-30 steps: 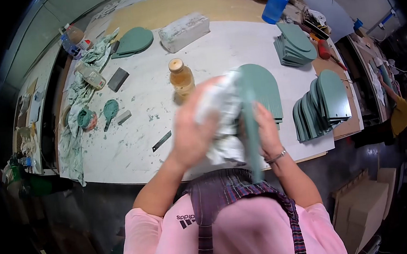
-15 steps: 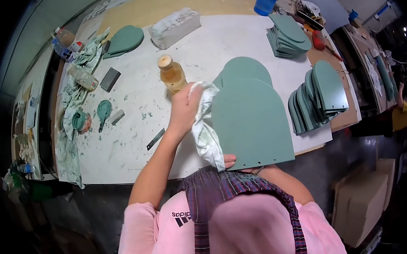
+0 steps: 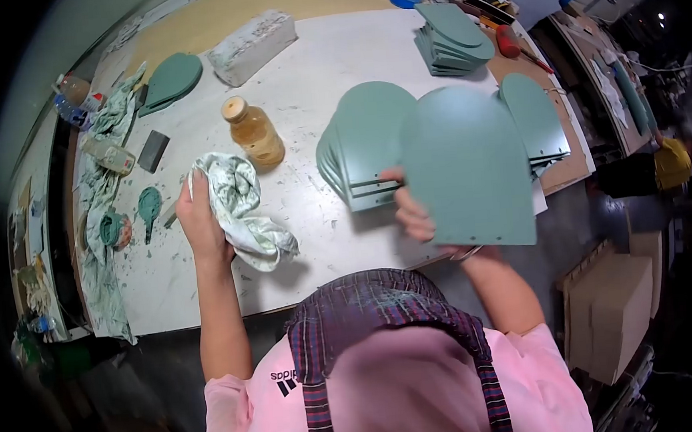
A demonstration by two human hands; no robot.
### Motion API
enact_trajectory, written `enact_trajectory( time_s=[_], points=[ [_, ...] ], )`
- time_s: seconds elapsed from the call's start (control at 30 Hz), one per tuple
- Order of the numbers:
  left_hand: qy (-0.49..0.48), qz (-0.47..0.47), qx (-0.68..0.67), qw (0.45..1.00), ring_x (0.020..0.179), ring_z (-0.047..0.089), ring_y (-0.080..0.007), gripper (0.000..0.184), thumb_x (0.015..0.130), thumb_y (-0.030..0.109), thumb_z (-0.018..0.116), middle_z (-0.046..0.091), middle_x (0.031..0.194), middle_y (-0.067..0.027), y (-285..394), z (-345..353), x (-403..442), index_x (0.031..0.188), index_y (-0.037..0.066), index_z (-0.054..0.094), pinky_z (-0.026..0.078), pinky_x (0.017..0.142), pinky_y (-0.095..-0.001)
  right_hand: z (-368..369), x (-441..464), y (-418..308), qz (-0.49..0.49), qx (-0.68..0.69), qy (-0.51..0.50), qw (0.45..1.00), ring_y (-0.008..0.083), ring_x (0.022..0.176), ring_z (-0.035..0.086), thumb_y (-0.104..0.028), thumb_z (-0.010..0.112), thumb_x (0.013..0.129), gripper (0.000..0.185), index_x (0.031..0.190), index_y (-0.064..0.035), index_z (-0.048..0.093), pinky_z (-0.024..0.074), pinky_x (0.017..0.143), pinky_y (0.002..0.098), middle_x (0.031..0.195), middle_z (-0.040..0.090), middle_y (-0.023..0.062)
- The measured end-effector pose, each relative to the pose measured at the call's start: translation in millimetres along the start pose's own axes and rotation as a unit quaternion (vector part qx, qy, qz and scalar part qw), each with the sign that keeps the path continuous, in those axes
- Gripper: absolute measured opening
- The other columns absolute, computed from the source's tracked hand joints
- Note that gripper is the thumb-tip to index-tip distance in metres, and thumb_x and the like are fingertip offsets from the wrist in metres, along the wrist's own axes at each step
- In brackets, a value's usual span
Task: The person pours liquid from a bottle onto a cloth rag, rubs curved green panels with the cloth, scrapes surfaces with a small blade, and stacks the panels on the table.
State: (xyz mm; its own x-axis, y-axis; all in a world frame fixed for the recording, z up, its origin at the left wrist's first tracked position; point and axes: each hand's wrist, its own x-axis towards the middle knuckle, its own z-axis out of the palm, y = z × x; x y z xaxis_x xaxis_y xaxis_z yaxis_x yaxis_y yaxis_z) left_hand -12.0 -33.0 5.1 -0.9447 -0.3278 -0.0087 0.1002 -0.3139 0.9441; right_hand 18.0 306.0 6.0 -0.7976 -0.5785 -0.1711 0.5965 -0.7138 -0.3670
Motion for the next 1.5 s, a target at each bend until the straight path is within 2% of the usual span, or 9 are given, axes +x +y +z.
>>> enact_trajectory(
  time_s=[0.13, 0.23, 0.67, 0.77, 0.83, 0.93, 1.1, 1.33, 1.5],
  points=[
    [-0.030, -0.026, 0.029, 0.999, 0.078, 0.063, -0.0110, 0.030, 0.102, 0.026, 0.049, 0.066, 0.093, -0.0054, -10, 6, -10, 0.108, -0.001, 0.060, 0.052, 0.069, -0.0260, 5, -42, -101, -0.148, -0.203, 0.087, 0.964, 0.0079, 0.053, 0.043, -0.042, 0.046, 0.097, 0.066, 0.133, 0.0125, 0.040, 0.0369, 0.040, 0.0208, 0.072, 0.047, 0.0017],
    [-0.079, -0.049, 0.037, 0.995, 0.078, 0.062, -0.0103, 0.030, 0.102, 0.026, 0.050, 0.065, 0.094, -0.0047, -15, 6, -12, 0.107, -0.001, 0.061, 0.051, 0.070, -0.0248, 2, -62, -193, -0.261, -0.575, 0.481, 0.607, 0.0078, 0.061, 0.052, -0.034, 0.048, 0.098, 0.037, 0.100, -0.0021, 0.067, 0.0435, 0.056, 0.0268, 0.071, 0.055, -0.0004],
    [-0.326, 0.000, 0.140, 0.935, 0.123, 0.050, -0.0311, 0.042, 0.105, 0.030, 0.038, 0.053, 0.139, -0.0162, 18, 37, -37, 0.130, 0.005, 0.060, 0.034, 0.107, -0.0408, -49, -57, -253, -0.338, -0.819, 0.455, 0.087, 0.0382, 0.083, 0.066, -0.035, 0.061, 0.086, 0.036, 0.106, -0.0064, 0.071, 0.0505, 0.080, 0.0483, 0.090, 0.070, 0.0185],
    [-0.252, 0.241, 0.603, 0.717, 0.121, 0.053, -0.0303, 0.041, 0.105, 0.028, 0.038, 0.058, 0.133, -0.0163, 19, 34, -26, 0.128, 0.006, 0.062, 0.036, 0.104, -0.0397, 0, -22, -191, -0.329, -0.765, 0.341, 0.436, 0.0311, 0.078, 0.067, -0.036, 0.065, 0.085, 0.038, 0.103, -0.0025, 0.070, 0.0517, 0.073, 0.0425, 0.086, 0.069, 0.0168],
    [-0.248, 0.158, 0.505, 0.812, 0.115, 0.056, -0.0268, 0.042, 0.105, 0.027, 0.037, 0.060, 0.130, -0.0160, 25, 35, -29, 0.127, 0.002, 0.061, 0.040, 0.101, -0.0369, 8, 9, -146, -0.184, -0.753, 0.312, 0.549, 0.0203, 0.072, 0.064, -0.033, 0.069, 0.082, 0.038, 0.101, 0.0002, 0.069, 0.0505, 0.066, 0.0327, 0.079, 0.067, 0.0124],
    [-0.223, 0.000, 0.182, 0.958, 0.097, 0.065, -0.0191, 0.047, 0.106, 0.028, 0.033, 0.065, 0.117, -0.0143, 32, 47, -30, 0.126, -0.008, 0.057, 0.049, 0.090, -0.0308, -14, 46, -100, -0.109, -0.855, 0.291, 0.416, 0.0140, 0.064, 0.058, -0.027, 0.072, 0.082, 0.031, 0.087, 0.0030, 0.065, 0.0474, 0.060, 0.0264, 0.067, 0.060, 0.0091],
    [-0.126, -0.052, 0.014, 0.991, 0.100, 0.063, -0.0191, 0.052, 0.107, 0.036, 0.032, 0.064, 0.112, -0.0133, 22, 53, -10, 0.125, -0.007, 0.053, 0.050, 0.090, -0.0329, -41, 59, -107, -0.017, -0.628, 0.287, 0.723, 0.0104, 0.057, 0.048, -0.023, 0.078, 0.077, 0.035, 0.066, -0.0042, 0.051, 0.0413, 0.055, 0.0273, 0.060, 0.049, 0.0016],
    [-0.149, -0.010, -0.005, 0.989, 0.105, 0.064, -0.0215, 0.049, 0.107, 0.031, 0.032, 0.062, 0.120, -0.0183, 27, 69, -16, 0.130, -0.008, 0.051, 0.049, 0.094, -0.0335, 3, 16, -111, -0.188, -0.418, 0.271, 0.847, 0.0134, 0.070, 0.061, -0.003, 0.063, 0.078, 0.013, 0.087, -0.0035, 0.055, 0.0528, 0.068, 0.0274, 0.081, 0.061, 0.0056],
    [-0.456, 0.354, 0.404, 0.710, 0.140, 0.034, -0.0343, 0.072, 0.088, 0.039, 0.060, 0.034, 0.153, -0.0188, 5, 148, -55, 0.148, 0.006, 0.036, 0.029, 0.113, -0.0435, 2, 20, -39, -0.144, -0.123, 0.134, 0.973, 0.0247, 0.110, 0.063, -0.019, 0.043, 0.098, 0.035, 0.126, -0.0022, 0.054, 0.0530, 0.094, 0.0363, 0.119, 0.062, 0.0142]
  ],
)
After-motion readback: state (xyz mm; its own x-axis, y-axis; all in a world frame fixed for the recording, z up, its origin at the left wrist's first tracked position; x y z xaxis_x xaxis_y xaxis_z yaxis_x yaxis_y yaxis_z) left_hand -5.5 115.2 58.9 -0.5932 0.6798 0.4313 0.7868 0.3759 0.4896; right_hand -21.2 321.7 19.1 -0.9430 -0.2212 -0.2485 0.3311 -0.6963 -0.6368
